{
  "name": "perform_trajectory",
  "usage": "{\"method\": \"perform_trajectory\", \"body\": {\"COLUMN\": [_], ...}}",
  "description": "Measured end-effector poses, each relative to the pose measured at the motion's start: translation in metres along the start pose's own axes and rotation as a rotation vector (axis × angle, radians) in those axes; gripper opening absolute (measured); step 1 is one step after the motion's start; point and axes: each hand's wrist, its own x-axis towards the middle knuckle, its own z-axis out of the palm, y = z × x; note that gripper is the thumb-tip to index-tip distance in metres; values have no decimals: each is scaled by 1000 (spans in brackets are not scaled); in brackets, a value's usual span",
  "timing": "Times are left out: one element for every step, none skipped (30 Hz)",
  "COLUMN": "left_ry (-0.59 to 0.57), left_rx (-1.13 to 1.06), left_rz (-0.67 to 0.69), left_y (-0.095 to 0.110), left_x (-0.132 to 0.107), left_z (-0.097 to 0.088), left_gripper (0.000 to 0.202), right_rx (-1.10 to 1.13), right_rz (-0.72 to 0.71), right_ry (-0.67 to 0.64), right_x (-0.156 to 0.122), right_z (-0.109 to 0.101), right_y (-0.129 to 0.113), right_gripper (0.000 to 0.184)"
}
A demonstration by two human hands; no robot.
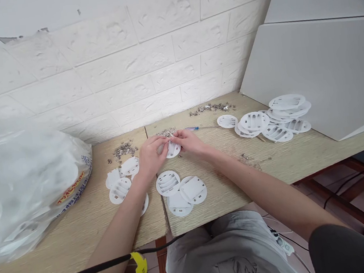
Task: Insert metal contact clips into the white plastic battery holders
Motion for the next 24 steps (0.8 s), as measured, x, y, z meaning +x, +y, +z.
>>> {"method": "perform_trajectory", "body": {"left_ry": [-6,-17,-29,-40,-49,-55,-59,-65,-72,-82,-92,-100,-107,-112,-114,-115,-113,-112,-111,-113,-123,-136,-151,-168], "left_rx": [-14,-42,-85,-140,-201,-260,-312,-353,-384,-409,-434,-462,-493,-528,-566,-610,-659,-710,-763,-815,-863,-904,-938,-966], "left_rz": [-10,-33,-74,-129,-189,-246,-295,-335,-365,-391,-419,-447,-477,-506,-536,-564,-591,-611,-627,-637,-640,-636,-627,-614], "left_y": [0,1,0,0,0,-1,-1,-1,0,1,2,4,5,7,8,8,9,9,8,8,7,6,6,6], "left_x": [0,0,1,1,1,1,2,2,2,2,2,2,2,2,3,3,3,3,3,4,4,4,5,5], "left_z": [0,1,1,2,3,3,4,4,3,3,2,1,0,0,-1,-1,-1,-1,-2,-2,-3,-3,-4,-4], "left_gripper": [16,17,18,18,19,19,19,20,20,21,23,24,26,27,28,29,32,36,42,48,55,62,69,76], "right_rx": [30,55,77,97,117,134,149,160,166,165,159,152,146,140,135,133,131,129,127,127,130,135,145,157], "right_rz": [15,32,51,73,94,112,122,123,116,107,101,98,97,96,92,84,74,61,49,39,32,29,28,25], "right_ry": [5,4,2,5,12,18,23,22,18,13,11,12,15,17,18,20,27,40,57,77,96,113,128,142], "right_x": [0,-1,-1,-1,-2,-2,-2,-2,-2,-2,-2,-2,-2,-2,-2,-2,-2,-2,-2,-2,-2,-2,-1,-1], "right_z": [0,0,1,1,1,2,2,2,2,2,2,2,1,1,1,1,1,1,1,1,1,1,0,0], "right_y": [-1,-2,-3,-4,-4,-3,-3,-3,-3,-2,-2,-2,-2,-1,-1,-1,-1,-1,-1,-2,-2,-2,-2,-2], "right_gripper": [19,19,17,14,10,7,6,6,7,9,13,15,17,18,18,17,15,13,11,10,10,10,10,11]}}
